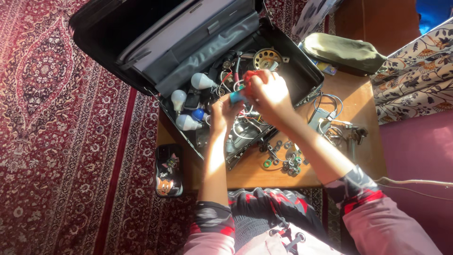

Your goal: The person cleans various electrical and hardware components with a cloth, handling items like light bulbs and small metal parts individually over a suitcase.

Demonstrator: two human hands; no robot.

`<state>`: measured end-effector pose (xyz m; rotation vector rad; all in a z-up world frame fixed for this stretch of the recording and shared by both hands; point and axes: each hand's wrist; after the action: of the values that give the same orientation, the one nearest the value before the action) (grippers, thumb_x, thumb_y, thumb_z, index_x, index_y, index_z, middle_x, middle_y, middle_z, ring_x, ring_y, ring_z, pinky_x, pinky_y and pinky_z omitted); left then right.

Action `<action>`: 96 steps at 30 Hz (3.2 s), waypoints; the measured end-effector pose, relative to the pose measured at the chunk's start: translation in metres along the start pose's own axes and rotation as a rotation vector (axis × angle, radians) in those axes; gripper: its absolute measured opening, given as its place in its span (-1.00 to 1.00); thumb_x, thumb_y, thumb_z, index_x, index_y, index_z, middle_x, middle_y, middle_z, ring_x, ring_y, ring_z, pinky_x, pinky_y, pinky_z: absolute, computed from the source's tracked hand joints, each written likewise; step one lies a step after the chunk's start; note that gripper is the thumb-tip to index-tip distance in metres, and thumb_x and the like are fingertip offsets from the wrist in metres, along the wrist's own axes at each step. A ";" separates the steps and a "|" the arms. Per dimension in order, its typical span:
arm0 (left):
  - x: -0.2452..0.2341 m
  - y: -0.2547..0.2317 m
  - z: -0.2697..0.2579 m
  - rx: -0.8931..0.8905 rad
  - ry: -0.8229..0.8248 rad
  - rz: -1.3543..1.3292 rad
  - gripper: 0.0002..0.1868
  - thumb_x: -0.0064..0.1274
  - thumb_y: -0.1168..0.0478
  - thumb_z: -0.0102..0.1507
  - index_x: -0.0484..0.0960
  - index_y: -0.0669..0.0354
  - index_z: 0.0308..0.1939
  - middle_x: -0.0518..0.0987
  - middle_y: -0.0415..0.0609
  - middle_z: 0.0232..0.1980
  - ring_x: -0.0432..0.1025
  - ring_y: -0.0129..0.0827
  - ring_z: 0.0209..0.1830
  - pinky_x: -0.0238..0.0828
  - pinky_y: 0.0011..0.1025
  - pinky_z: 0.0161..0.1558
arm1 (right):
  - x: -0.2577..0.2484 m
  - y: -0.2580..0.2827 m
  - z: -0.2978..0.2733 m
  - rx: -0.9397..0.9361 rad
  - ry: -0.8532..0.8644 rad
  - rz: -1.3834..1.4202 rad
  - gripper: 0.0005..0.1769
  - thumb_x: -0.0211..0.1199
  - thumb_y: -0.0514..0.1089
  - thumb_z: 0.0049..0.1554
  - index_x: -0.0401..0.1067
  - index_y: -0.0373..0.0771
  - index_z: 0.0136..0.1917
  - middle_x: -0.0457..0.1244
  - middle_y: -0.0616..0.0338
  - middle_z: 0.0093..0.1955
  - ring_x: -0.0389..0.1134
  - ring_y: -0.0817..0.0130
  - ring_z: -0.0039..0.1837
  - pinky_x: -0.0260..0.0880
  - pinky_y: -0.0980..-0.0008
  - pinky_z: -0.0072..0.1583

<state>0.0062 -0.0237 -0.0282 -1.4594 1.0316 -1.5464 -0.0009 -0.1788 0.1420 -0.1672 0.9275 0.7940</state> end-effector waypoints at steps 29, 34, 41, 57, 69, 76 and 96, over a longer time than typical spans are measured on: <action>0.024 -0.019 -0.010 0.138 -0.222 0.246 -0.82 0.19 0.36 0.33 0.71 0.29 0.01 0.66 -0.14 -0.23 0.44 -0.62 -0.25 0.41 -0.54 -0.19 | 0.035 0.011 -0.024 -0.033 0.029 -0.166 -0.42 0.25 -0.25 0.00 0.40 -0.28 0.32 0.29 0.04 0.37 0.24 -0.01 0.36 0.26 0.01 0.32; 0.029 -0.042 -0.016 -0.045 -0.203 0.282 -0.86 0.16 0.32 0.35 0.72 0.35 -0.09 0.72 -0.06 -0.25 0.56 -0.54 -0.31 0.48 -0.52 -0.24 | 0.038 -0.037 -0.016 0.869 0.148 0.866 -0.49 -0.10 -0.40 0.17 0.39 -0.29 0.35 0.39 0.00 0.22 0.32 0.04 -0.11 0.30 0.08 -0.07; 0.032 -0.050 -0.017 0.013 -0.239 -0.163 -0.76 0.17 0.29 0.33 0.69 0.35 0.04 0.70 -0.08 -0.06 0.52 -0.54 -0.12 0.45 -0.52 0.00 | 0.064 -0.048 -0.052 0.982 0.035 1.226 -0.53 0.14 -0.15 0.29 0.20 -0.19 0.44 0.31 0.09 0.08 0.38 0.39 0.03 0.40 0.41 -0.01; 0.056 -0.042 -0.008 -0.066 -0.329 -0.305 -0.79 0.18 0.25 0.27 0.67 0.17 -0.02 0.69 -0.15 -0.08 0.53 -0.48 -0.09 0.43 -0.45 0.03 | 0.070 -0.015 -0.042 1.226 -0.211 1.599 -0.78 0.21 -0.07 0.23 0.36 -0.19 0.10 0.33 0.22 -0.11 0.41 0.41 -0.11 0.50 0.36 -0.09; 0.021 -0.059 -0.011 -0.232 -0.051 -0.111 -0.75 0.17 0.23 0.30 0.67 0.18 0.05 0.71 -0.11 -0.09 0.58 -0.45 -0.21 0.55 -0.43 -0.14 | 0.035 -0.025 -0.042 0.727 0.038 0.837 -0.69 0.32 -0.10 0.22 0.35 -0.29 0.13 0.33 0.28 -0.05 0.35 0.59 0.02 0.41 0.52 0.08; 0.021 -0.028 -0.013 -0.257 -0.230 -0.323 -0.79 0.13 0.28 0.31 0.66 0.23 0.02 0.69 -0.05 -0.04 0.60 -0.35 -0.12 0.60 -0.30 -0.11 | 0.018 -0.012 -0.024 0.803 0.131 0.524 -0.70 0.40 -0.15 0.14 0.39 -0.28 0.06 0.35 0.11 -0.05 0.44 0.30 -0.01 0.43 0.36 0.06; 0.013 -0.007 -0.015 -0.174 -0.223 -0.534 -0.80 0.05 0.22 0.37 0.61 0.22 0.03 0.65 -0.02 -0.02 0.58 -0.28 -0.06 0.54 -0.26 0.01 | 0.033 0.010 -0.042 0.093 0.062 -0.094 -0.51 0.26 -0.30 -0.02 0.46 -0.35 0.22 0.28 -0.04 0.38 0.27 -0.11 0.32 0.35 0.02 0.26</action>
<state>-0.0094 -0.0319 -0.0167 -2.0996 0.6869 -1.6241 -0.0237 -0.1727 0.0931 -0.1543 1.0058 0.6605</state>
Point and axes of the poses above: each hand's wrist, its own z-axis towards the middle knuckle, its own x-axis out of the palm, y = z × x
